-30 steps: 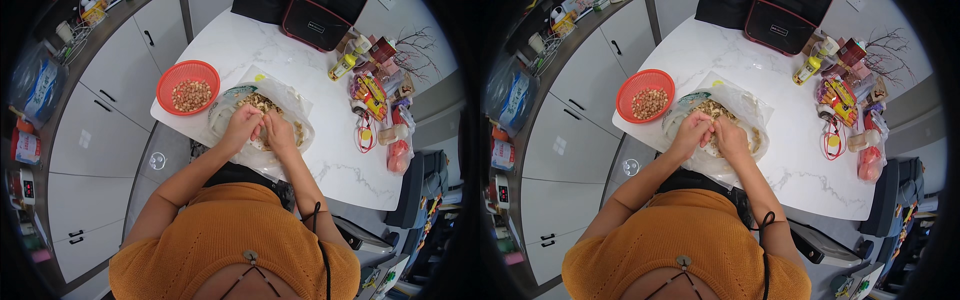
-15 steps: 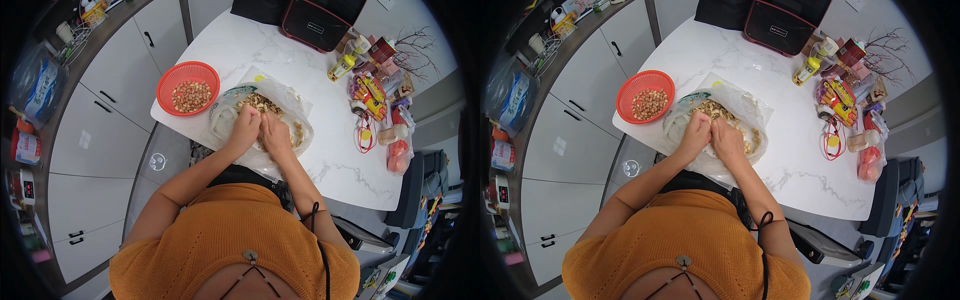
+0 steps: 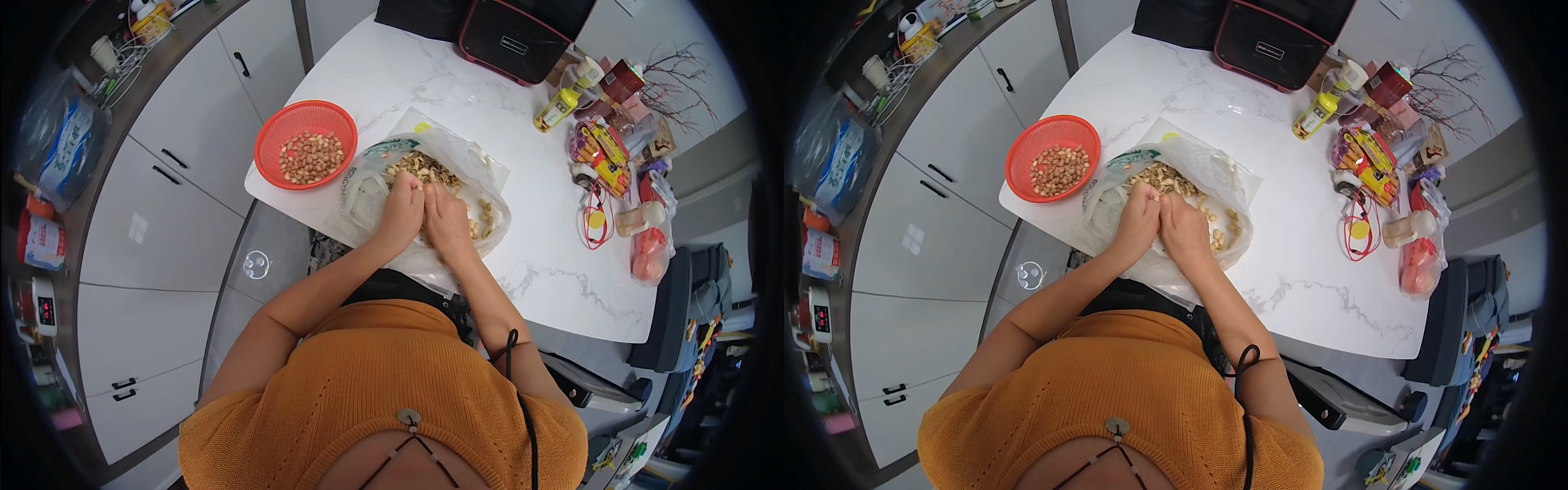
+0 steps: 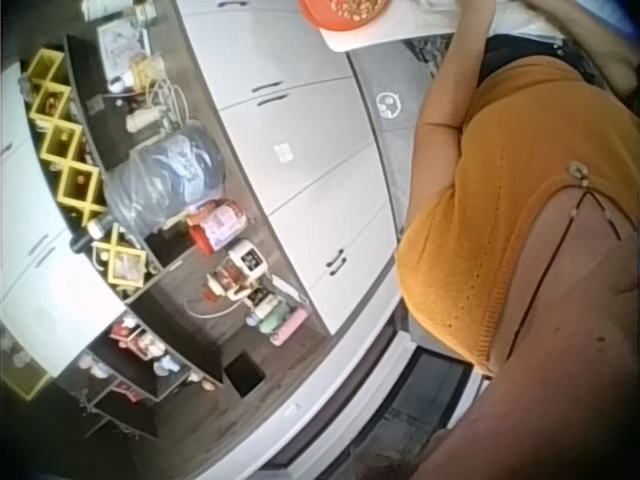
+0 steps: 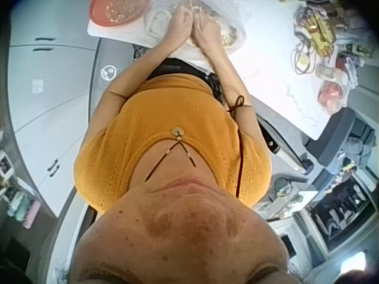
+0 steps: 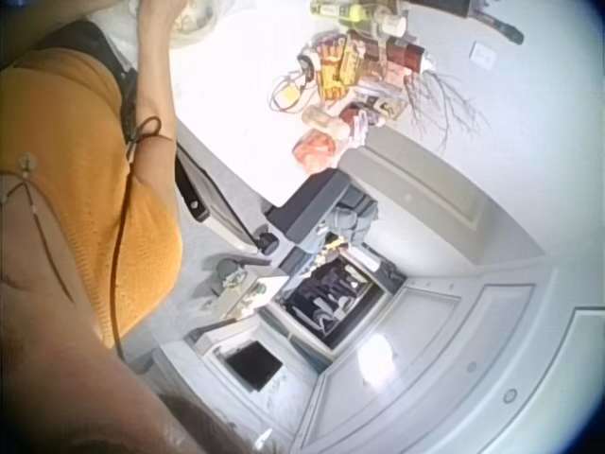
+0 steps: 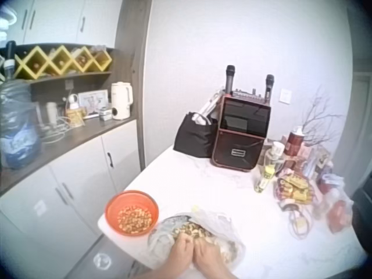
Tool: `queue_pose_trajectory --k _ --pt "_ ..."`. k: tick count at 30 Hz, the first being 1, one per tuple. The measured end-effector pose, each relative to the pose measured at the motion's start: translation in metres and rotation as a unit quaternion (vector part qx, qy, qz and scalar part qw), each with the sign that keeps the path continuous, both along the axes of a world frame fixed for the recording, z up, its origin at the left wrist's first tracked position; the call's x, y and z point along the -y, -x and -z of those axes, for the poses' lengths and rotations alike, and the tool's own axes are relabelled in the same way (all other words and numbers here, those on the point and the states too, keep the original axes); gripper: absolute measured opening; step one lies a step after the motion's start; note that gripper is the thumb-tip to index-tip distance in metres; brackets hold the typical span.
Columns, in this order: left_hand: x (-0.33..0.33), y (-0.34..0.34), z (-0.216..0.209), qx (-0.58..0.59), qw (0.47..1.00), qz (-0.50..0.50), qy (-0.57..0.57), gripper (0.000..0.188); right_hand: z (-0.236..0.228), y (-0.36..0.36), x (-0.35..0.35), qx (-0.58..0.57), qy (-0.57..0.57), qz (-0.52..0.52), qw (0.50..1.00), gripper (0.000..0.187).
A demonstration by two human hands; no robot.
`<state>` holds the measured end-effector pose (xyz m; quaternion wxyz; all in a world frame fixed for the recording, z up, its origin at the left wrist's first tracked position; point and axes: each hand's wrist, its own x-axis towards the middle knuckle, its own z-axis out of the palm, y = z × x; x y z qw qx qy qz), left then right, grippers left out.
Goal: The person shells walnuts by hand, removing the kernels from the husks and placing them into a red bowl on the counter.
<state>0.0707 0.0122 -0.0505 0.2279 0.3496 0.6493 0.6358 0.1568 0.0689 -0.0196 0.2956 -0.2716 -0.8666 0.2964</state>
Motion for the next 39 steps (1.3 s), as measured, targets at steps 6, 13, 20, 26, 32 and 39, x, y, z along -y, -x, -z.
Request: queue_pose_trajectory --k 6,13,20,26,32,39 --pt "0.005 0.001 -0.011 0.182 0.98 0.068 -0.032 0.006 0.007 0.001 -0.013 -0.043 0.16 -0.018 0.986 0.036" --pt "0.009 0.003 -0.014 0.142 0.984 0.081 -0.066 0.005 0.001 -0.007 -0.023 -0.039 0.367 -0.034 0.929 0.034" --pt "0.01 0.005 -0.014 0.139 0.984 0.094 -0.055 0.007 -0.004 -0.009 -0.022 -0.061 0.41 -0.025 0.91 0.035" --pt "0.014 -0.001 -0.03 0.056 0.994 0.082 -0.036 0.007 -0.001 -0.012 -0.027 -0.038 0.354 0.013 0.934 0.036" --pt "0.015 -0.003 -0.031 -0.081 0.994 0.035 -0.072 0.008 -0.004 -0.012 -0.025 -0.017 0.248 0.034 0.968 0.037" --pt "0.017 0.0 -0.033 -0.082 0.995 0.021 -0.053 0.009 -0.006 -0.013 -0.019 -0.041 0.2 -0.007 0.979 0.036"
